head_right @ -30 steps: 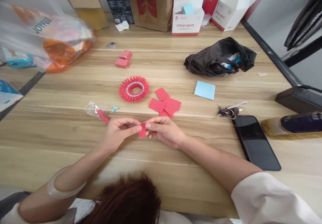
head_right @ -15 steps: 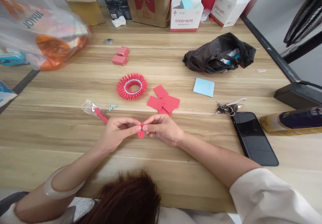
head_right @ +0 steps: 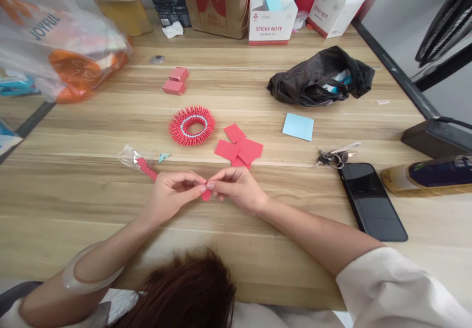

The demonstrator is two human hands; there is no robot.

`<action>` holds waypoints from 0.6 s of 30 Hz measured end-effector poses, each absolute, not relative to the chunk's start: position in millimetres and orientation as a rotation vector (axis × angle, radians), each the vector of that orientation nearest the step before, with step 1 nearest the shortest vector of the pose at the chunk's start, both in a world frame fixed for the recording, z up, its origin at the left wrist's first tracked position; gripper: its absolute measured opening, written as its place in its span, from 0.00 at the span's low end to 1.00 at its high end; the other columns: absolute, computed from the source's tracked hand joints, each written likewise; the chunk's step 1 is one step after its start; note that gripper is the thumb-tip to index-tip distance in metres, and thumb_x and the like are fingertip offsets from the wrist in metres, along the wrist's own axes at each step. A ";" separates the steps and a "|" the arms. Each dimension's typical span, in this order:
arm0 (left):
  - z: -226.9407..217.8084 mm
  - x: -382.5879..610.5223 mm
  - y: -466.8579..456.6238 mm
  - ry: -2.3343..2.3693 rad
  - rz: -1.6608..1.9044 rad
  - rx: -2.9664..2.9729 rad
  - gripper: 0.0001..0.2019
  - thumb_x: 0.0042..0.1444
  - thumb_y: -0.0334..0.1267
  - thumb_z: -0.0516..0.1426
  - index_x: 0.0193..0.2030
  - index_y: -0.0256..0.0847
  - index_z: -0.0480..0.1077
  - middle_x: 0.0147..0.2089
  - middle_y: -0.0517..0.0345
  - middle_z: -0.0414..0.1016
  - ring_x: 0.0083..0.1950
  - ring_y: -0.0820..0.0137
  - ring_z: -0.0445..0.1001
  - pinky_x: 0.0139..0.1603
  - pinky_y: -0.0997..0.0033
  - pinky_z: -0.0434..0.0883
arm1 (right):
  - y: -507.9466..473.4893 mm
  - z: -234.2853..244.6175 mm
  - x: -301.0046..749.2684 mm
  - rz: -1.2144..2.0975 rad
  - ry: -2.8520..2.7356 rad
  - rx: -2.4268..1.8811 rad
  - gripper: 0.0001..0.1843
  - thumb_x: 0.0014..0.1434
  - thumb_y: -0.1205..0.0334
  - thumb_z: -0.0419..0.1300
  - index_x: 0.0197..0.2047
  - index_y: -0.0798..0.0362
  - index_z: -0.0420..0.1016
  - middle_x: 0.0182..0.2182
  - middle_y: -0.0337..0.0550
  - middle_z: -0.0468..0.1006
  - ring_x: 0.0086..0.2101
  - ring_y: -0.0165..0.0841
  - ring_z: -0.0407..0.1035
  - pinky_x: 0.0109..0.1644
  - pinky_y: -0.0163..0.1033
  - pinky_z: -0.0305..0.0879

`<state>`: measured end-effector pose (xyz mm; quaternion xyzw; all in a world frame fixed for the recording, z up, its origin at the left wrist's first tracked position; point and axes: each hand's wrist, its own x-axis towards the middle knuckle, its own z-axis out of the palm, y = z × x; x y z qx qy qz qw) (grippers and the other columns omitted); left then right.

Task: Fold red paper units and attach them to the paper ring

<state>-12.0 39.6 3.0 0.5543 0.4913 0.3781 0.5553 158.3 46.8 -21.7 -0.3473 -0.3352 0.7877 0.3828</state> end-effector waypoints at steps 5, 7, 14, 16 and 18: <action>3.5 -10.8 40.2 1.187 0.860 1.276 0.02 0.46 0.31 0.62 0.27 0.34 0.76 0.26 0.58 0.78 0.27 0.76 0.74 0.29 0.83 0.71 | 46.8 -24.0 159.3 1.982 -0.898 -0.900 0.06 0.44 0.64 0.70 0.26 0.57 0.79 0.20 0.40 0.78 0.19 0.21 0.65 0.24 0.28 0.61; 4.3 -11.1 40.4 1.184 0.869 1.267 0.02 0.46 0.31 0.62 0.27 0.34 0.76 0.26 0.59 0.78 0.27 0.77 0.74 0.29 0.83 0.71 | 47.0 -23.5 159.6 1.992 -0.892 -0.885 0.06 0.44 0.64 0.70 0.27 0.57 0.79 0.20 0.40 0.78 0.19 0.21 0.65 0.24 0.27 0.61; 5.0 -12.4 41.4 1.164 0.940 1.255 0.01 0.46 0.31 0.64 0.28 0.35 0.76 0.26 0.60 0.79 0.27 0.78 0.75 0.30 0.85 0.72 | 47.5 -21.3 159.3 2.047 -0.787 -0.881 0.07 0.44 0.63 0.70 0.28 0.57 0.80 0.20 0.40 0.77 0.21 0.22 0.68 0.25 0.28 0.62; 4.9 -12.1 41.6 1.169 0.930 1.267 0.01 0.46 0.30 0.63 0.27 0.35 0.76 0.26 0.59 0.79 0.27 0.77 0.75 0.30 0.85 0.72 | 47.7 -21.9 159.2 2.042 -0.799 -0.888 0.06 0.44 0.64 0.70 0.27 0.57 0.80 0.19 0.39 0.77 0.21 0.22 0.67 0.25 0.27 0.62; 4.9 -12.0 41.6 1.168 0.927 1.273 0.01 0.46 0.30 0.63 0.27 0.35 0.76 0.27 0.59 0.79 0.27 0.77 0.75 0.30 0.85 0.72 | 47.9 -22.4 159.0 2.037 -0.803 -0.897 0.06 0.44 0.64 0.70 0.27 0.57 0.80 0.19 0.39 0.77 0.21 0.21 0.67 0.25 0.27 0.62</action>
